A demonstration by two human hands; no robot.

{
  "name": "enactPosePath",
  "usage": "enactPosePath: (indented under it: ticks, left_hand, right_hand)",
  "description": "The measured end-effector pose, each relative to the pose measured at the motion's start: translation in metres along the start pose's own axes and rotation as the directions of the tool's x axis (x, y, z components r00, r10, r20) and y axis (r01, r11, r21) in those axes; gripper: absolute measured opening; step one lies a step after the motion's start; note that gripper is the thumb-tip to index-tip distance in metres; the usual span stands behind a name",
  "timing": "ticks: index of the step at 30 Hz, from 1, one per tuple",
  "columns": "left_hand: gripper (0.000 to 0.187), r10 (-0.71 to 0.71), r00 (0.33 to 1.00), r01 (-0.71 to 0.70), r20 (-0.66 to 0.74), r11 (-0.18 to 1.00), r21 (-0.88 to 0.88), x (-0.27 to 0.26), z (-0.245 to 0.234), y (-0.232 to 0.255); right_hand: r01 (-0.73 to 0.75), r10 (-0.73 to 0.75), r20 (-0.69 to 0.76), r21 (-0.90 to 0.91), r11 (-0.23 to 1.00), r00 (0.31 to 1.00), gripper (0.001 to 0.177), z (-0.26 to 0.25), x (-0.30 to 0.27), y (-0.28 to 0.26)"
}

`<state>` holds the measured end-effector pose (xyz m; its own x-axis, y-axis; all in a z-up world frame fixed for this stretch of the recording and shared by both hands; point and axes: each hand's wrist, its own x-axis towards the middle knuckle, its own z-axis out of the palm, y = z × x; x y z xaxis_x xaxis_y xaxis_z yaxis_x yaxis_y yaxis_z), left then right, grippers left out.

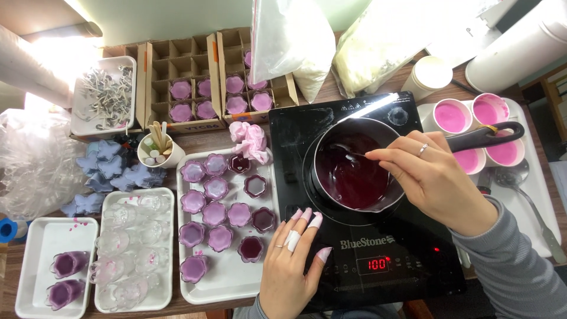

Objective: The recorder melts wax in a pot on an induction stove and organizes flower-shaped candle molds.

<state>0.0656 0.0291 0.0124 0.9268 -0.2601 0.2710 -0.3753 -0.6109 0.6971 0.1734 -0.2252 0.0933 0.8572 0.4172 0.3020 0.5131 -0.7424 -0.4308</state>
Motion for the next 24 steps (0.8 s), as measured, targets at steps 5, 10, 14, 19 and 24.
enactPosePath:
  ticks: [5,10,14,19,24]
  left_hand:
    - [0.050,0.004,0.999,-0.005,-0.038,1.000,-0.017,0.002,0.000,-0.002]
    - [0.047,0.004,1.000,-0.005,-0.030,1.000,-0.018,0.003,-0.001,-0.002]
    - [0.047,0.015,1.000,-0.016,-0.022,0.999,-0.035,0.003,-0.001,-0.003]
    - [0.046,0.013,1.000,-0.014,-0.021,0.999,-0.046,0.003,-0.002,-0.002]
    - [0.045,0.013,1.000,-0.014,-0.021,0.998,-0.061,0.004,-0.005,0.003]
  right_hand:
    - [0.058,-0.061,-0.016,-0.142,0.988,0.998,0.015,-0.008,0.000,0.001]
    - [0.011,-0.010,0.006,-0.263,0.965,1.000,0.008,-0.017,-0.009,0.002]
    - [-0.065,0.068,0.005,-0.220,0.973,0.998,0.007,-0.022,-0.017,-0.004]
    - [-0.157,0.162,0.050,-0.097,0.983,0.986,0.009,-0.024,-0.018,-0.011]
    - [-0.141,0.130,0.085,0.138,0.980,0.988,0.011,-0.013,-0.013,-0.015]
